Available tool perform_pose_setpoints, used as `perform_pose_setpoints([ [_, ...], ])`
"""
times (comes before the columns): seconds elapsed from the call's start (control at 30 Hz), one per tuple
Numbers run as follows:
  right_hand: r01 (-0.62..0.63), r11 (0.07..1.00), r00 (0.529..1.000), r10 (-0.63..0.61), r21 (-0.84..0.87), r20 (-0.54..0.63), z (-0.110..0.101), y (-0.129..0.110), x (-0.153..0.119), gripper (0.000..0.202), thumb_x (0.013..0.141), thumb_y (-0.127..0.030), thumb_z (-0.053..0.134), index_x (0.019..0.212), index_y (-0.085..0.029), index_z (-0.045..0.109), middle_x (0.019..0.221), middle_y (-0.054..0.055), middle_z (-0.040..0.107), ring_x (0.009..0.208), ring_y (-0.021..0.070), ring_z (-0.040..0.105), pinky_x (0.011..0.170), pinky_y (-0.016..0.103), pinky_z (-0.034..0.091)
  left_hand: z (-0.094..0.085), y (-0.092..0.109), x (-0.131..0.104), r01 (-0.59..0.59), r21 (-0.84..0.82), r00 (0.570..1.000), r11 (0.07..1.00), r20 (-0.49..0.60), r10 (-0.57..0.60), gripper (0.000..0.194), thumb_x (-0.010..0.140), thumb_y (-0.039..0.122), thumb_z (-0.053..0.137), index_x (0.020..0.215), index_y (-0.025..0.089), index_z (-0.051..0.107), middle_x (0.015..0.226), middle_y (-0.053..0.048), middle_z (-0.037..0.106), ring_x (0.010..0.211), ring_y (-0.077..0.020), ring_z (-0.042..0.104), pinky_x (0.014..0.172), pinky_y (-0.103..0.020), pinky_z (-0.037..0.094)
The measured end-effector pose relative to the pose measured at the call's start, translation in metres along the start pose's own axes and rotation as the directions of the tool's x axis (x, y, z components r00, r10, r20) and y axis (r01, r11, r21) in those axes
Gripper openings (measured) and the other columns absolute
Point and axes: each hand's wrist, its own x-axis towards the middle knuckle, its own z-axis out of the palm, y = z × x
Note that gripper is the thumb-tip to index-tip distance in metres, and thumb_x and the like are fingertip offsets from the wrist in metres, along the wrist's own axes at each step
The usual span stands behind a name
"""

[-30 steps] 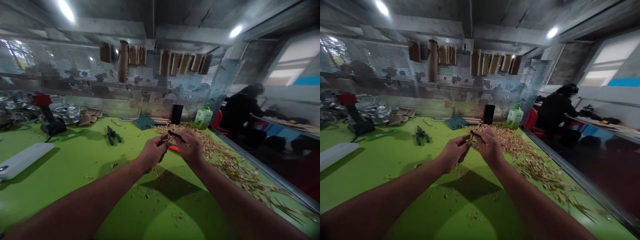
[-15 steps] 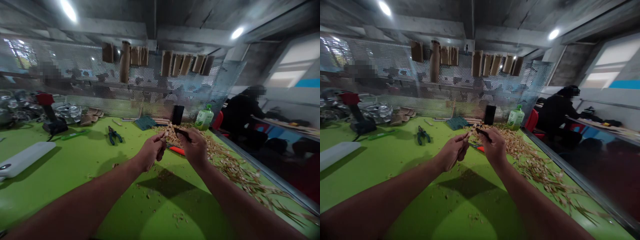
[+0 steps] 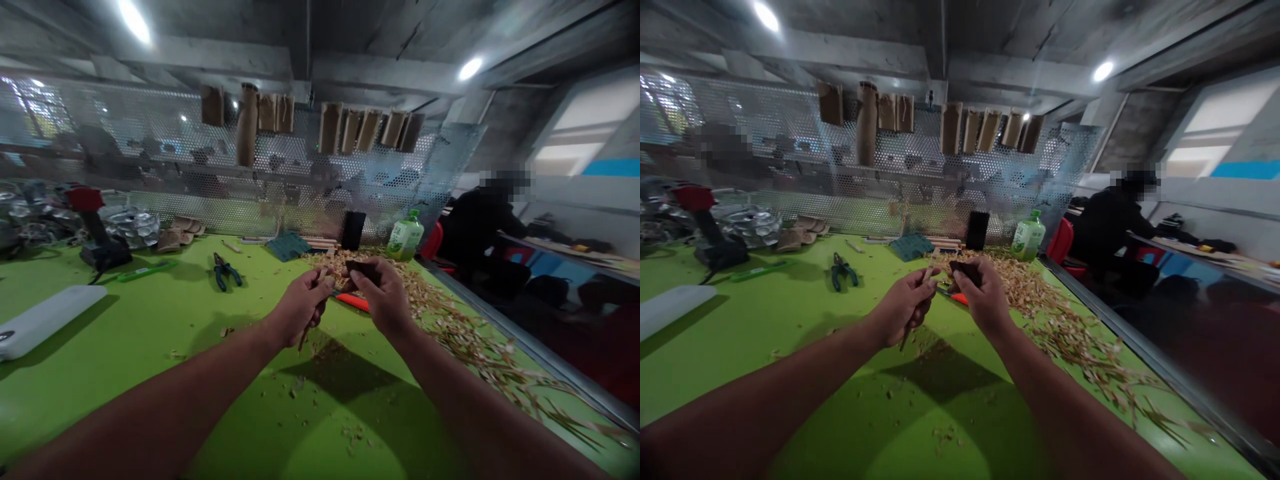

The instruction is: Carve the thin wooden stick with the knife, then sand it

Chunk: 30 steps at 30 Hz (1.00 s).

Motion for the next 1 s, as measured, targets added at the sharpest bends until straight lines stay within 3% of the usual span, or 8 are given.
perform_pose_setpoints([
  [0.17,-0.034,0.997,0.988,0.043,-0.067,0.145,0.013,0.006,-0.005,0.023,0.074,-0.033,0.071,0.078,-0.021,0.051,0.058,-0.005,0.058,0.052,0.0113,0.054,0.052,0.025,0.045,-0.002,0.003,-0.001,-0.011,0.053,0.996,0.999,-0.083,0.015,0.037,0.083,0.055,0.057,0.076,0.020,0.045,0.047,0.010,0.032,0.035,-0.0040,0.024,0.031,-0.015,0.018],
  [0.27,-0.083,0.996,0.969,0.090,-0.042,0.232,0.017,0.007,-0.008,0.026,0.069,-0.033,0.076,0.080,-0.020,0.055,0.063,-0.004,0.059,0.055,0.0108,0.054,0.053,0.025,0.045,-0.005,0.003,0.001,0.028,0.072,0.991,0.997,-0.135,-0.018,0.033,0.081,0.048,0.061,0.076,0.020,0.045,0.049,0.010,0.036,0.034,-0.0034,0.025,0.031,-0.016,0.018],
  [0.37,-0.213,0.972,0.933,0.172,0.100,0.315,0.015,0.006,-0.007,0.029,0.071,-0.040,0.074,0.086,-0.019,0.060,0.074,-0.001,0.063,0.061,0.0118,0.059,0.060,0.028,0.052,-0.009,0.003,0.006,0.043,0.041,0.983,0.998,-0.178,-0.035,0.025,0.079,0.038,0.063,0.078,0.020,0.047,0.051,0.009,0.039,0.033,-0.0026,0.026,0.031,-0.016,0.019],
  [0.53,-0.385,0.886,0.915,0.330,0.258,0.232,0.012,0.006,-0.003,0.032,0.069,-0.043,0.076,0.083,-0.017,0.064,0.072,0.001,0.064,0.058,0.0122,0.058,0.050,0.027,0.054,-0.010,0.004,0.008,0.002,0.077,0.978,0.997,-0.208,0.014,0.017,0.076,0.026,0.063,0.088,0.018,0.053,0.052,0.009,0.044,0.032,-0.0026,0.029,0.031,-0.016,0.022],
  [0.7,-0.404,0.848,0.914,0.388,0.343,0.116,0.015,0.009,0.000,0.037,0.061,-0.036,0.082,0.085,-0.016,0.063,0.068,0.001,0.065,0.051,0.0126,0.058,0.035,0.021,0.044,-0.006,0.005,0.006,-0.013,0.168,0.986,0.986,-0.160,0.040,0.020,0.074,0.018,0.061,0.094,0.017,0.058,0.052,0.009,0.046,0.032,-0.0027,0.029,0.031,-0.017,0.024],
  [0.83,-0.350,0.902,0.932,0.310,0.251,0.188,0.016,0.011,-0.003,0.034,0.065,-0.036,0.080,0.088,-0.017,0.063,0.067,-0.001,0.064,0.048,0.0107,0.055,0.036,0.021,0.045,-0.007,0.005,0.005,0.017,0.183,0.989,0.983,-0.146,0.010,0.019,0.075,0.019,0.059,0.094,0.017,0.058,0.050,0.009,0.046,0.032,-0.0034,0.028,0.030,-0.016,0.023],
  [0.93,-0.256,0.961,0.941,0.223,0.106,0.256,0.017,0.011,-0.006,0.024,0.074,-0.038,0.072,0.079,-0.018,0.060,0.058,-0.004,0.058,0.040,0.0079,0.049,0.034,0.020,0.041,-0.011,0.004,0.006,0.026,0.175,0.995,0.984,-0.103,-0.008,0.014,0.077,0.027,0.061,0.086,0.017,0.056,0.056,0.005,0.055,0.032,-0.0022,0.028,0.030,-0.016,0.021],
  [1.0,-0.246,0.961,0.942,0.208,0.122,0.264,0.016,0.010,-0.006,0.023,0.076,-0.038,0.071,0.080,-0.019,0.057,0.057,-0.006,0.057,0.040,0.0077,0.048,0.034,0.019,0.041,-0.013,0.003,0.007,0.005,0.178,0.996,0.984,-0.087,0.010,0.017,0.076,0.030,0.064,0.083,0.017,0.056,0.061,0.003,0.059,0.032,-0.0017,0.029,0.030,-0.016,0.022],
])
